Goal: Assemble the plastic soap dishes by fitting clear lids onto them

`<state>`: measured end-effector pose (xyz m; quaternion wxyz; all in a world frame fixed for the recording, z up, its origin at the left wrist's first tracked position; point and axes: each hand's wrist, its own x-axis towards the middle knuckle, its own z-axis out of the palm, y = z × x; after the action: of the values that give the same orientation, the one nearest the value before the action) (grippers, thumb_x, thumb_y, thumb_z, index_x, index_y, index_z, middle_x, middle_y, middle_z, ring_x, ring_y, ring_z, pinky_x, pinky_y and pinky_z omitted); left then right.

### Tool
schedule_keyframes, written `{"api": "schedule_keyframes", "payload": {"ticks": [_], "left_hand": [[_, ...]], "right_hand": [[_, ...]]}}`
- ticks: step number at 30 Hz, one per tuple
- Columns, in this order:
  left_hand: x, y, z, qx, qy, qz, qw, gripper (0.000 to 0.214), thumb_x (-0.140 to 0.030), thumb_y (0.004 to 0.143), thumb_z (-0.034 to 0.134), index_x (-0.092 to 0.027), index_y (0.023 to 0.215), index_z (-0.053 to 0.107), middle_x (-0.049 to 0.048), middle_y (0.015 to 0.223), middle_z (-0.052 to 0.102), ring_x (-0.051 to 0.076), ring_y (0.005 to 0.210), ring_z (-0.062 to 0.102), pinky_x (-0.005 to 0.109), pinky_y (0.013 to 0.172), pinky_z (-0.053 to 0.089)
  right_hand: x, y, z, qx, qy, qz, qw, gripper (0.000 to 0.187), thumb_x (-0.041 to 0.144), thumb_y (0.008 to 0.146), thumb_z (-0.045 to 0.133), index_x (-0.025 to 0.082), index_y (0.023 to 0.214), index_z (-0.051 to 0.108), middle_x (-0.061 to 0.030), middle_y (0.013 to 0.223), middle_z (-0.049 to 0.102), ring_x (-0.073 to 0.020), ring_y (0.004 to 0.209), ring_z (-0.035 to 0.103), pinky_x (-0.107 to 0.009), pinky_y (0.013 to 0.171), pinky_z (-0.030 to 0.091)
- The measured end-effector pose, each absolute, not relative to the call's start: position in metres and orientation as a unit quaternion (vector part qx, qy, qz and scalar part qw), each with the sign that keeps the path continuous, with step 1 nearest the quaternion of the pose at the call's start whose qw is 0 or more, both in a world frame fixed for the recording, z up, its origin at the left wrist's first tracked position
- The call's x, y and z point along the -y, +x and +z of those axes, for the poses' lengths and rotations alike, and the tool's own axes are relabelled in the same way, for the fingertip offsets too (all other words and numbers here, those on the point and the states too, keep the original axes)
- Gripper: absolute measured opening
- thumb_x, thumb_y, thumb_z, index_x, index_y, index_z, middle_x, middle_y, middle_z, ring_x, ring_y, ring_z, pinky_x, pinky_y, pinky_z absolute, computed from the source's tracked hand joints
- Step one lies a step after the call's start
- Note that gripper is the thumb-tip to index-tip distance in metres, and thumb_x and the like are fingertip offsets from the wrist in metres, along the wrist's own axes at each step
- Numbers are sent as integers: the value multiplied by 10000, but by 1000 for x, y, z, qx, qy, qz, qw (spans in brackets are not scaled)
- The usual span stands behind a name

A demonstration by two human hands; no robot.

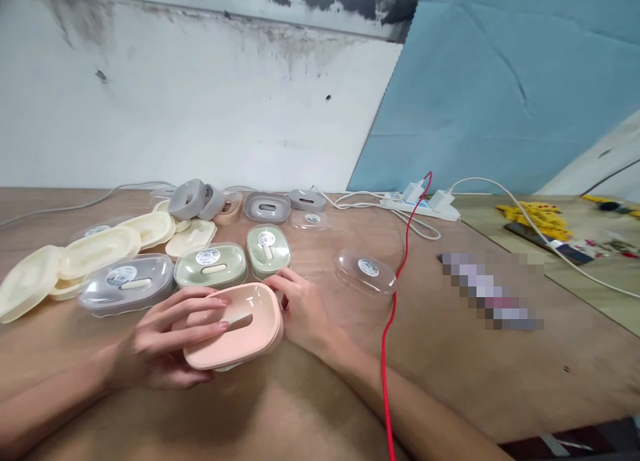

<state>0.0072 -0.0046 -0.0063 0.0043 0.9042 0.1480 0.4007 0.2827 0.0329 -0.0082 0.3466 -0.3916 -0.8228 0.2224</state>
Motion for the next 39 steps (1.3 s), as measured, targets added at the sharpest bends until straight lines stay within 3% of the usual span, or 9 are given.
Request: {"api": "schedule_keyframes", "payload": {"ticks": [7,10,14,16,19,22,25,32,39], "left_hand": [[4,7,-7,-163,902,399,-2,541,-457,904,790,-106,1298,672,213,1209,724,329,1177,683,526,965,622],[5,8,-9,-171,902,395,-6,599,-496,868,828,-118,1305,669,195,1179,738,324,1141,694,514,958,629],[5,9,-12,-194,903,383,-3,642,-536,816,866,-139,1283,675,187,1173,735,325,1135,691,494,956,626],[6,9,-12,-205,909,363,10,721,-619,774,866,-149,1285,669,190,1191,725,335,1124,687,501,930,633],[8,10,-10,-223,914,338,12,718,-636,753,865,-161,1256,673,193,1211,718,350,1102,683,516,881,641],[11,12,-9,-235,911,339,7,509,-395,804,833,-171,1233,675,175,1219,722,335,1109,681,505,900,633],[11,12,-8,-248,909,334,23,480,-265,777,783,-172,1234,668,165,1258,709,330,1157,660,510,945,616],[6,8,-7,-225,920,321,-2,490,-385,808,833,-155,1210,674,187,1251,718,371,1202,645,546,942,622],[4,3,-6,-199,935,291,-49,496,-400,935,740,-136,1342,633,180,1315,726,378,1336,602,563,1052,583]], "right_hand": [[-48,297,-10,789,-431,252,359,239,225,978,556,203,1062,778,-3,727,737,-127,560,592,-252,557,434],[-51,304,-4,814,-346,263,386,323,351,1045,488,189,1150,747,-46,861,738,-156,680,637,-281,629,489],[-48,304,5,878,-209,279,327,629,588,837,792,236,1346,682,-114,1239,694,-262,1051,686,-386,907,560],[-46,302,6,893,-203,279,288,832,573,703,909,278,1429,629,-111,1312,665,-291,1146,666,-415,992,546],[-43,300,5,901,-222,276,251,889,518,674,939,303,1464,592,-108,1362,649,-309,1220,644,-443,1049,524],[-43,300,4,901,-240,262,248,915,519,663,938,292,1472,578,-123,1384,646,-319,1218,654,-455,1033,529],[-43,301,3,903,-248,251,247,950,513,655,937,281,1495,556,-132,1389,639,-318,1208,657,-451,1017,533],[-44,297,0,910,-239,232,247,940,552,611,954,269,1440,613,-106,1249,643,-266,1039,674,-396,895,555],[-41,295,-2,915,-269,215,208,1080,616,623,922,225,1532,489,-122,1214,623,-278,991,663,-406,847,558]]}}
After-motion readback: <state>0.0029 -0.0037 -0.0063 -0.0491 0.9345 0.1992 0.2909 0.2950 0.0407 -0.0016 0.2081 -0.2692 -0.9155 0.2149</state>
